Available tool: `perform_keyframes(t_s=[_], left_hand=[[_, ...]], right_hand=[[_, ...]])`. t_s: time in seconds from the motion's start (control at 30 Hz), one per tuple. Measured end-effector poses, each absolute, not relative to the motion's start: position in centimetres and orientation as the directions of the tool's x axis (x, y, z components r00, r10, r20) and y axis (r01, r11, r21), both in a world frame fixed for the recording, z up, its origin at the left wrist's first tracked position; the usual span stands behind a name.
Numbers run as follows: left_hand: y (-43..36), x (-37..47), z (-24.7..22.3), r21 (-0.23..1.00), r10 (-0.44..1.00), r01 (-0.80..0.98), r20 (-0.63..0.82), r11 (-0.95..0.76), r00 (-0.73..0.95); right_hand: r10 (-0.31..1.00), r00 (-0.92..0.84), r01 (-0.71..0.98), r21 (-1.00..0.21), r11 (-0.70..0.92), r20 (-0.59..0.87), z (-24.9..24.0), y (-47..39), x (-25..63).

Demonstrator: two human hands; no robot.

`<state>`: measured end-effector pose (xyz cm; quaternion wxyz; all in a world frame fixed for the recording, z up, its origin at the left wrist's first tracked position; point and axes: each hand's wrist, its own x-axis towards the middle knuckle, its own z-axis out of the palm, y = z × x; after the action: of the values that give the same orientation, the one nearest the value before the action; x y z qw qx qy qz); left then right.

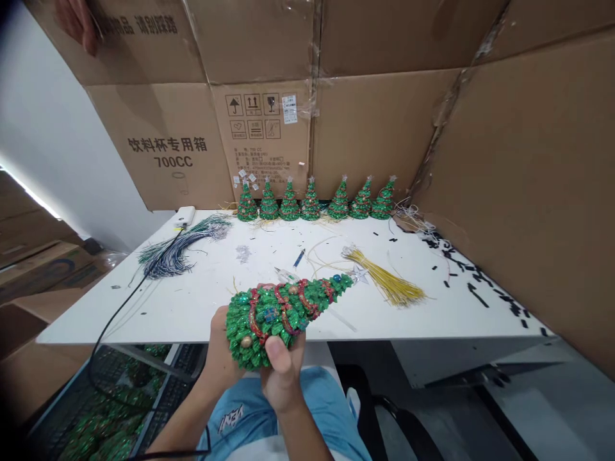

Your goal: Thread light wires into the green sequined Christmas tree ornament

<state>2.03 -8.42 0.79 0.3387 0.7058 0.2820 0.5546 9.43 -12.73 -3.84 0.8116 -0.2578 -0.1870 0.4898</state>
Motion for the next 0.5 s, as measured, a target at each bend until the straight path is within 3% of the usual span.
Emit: perform_keyframes(t_s=[0.3,0.5], left_hand=[[-7.4,1.5,0.8,0.856,0.814,-0.036,0.504,-0.516,0.288],[-7.4,1.5,0.5,0.876,0.855,0.036,0.461,-0.482,0.239]], right_hand=[[0.908,0.419,-0.753,-0.548,0.365,0.030,-2.2,-12.8,8.9],[0.931,0.366,-0.807,-0.498,0.317,-0.001,-2.1,-12.3,9.5]])
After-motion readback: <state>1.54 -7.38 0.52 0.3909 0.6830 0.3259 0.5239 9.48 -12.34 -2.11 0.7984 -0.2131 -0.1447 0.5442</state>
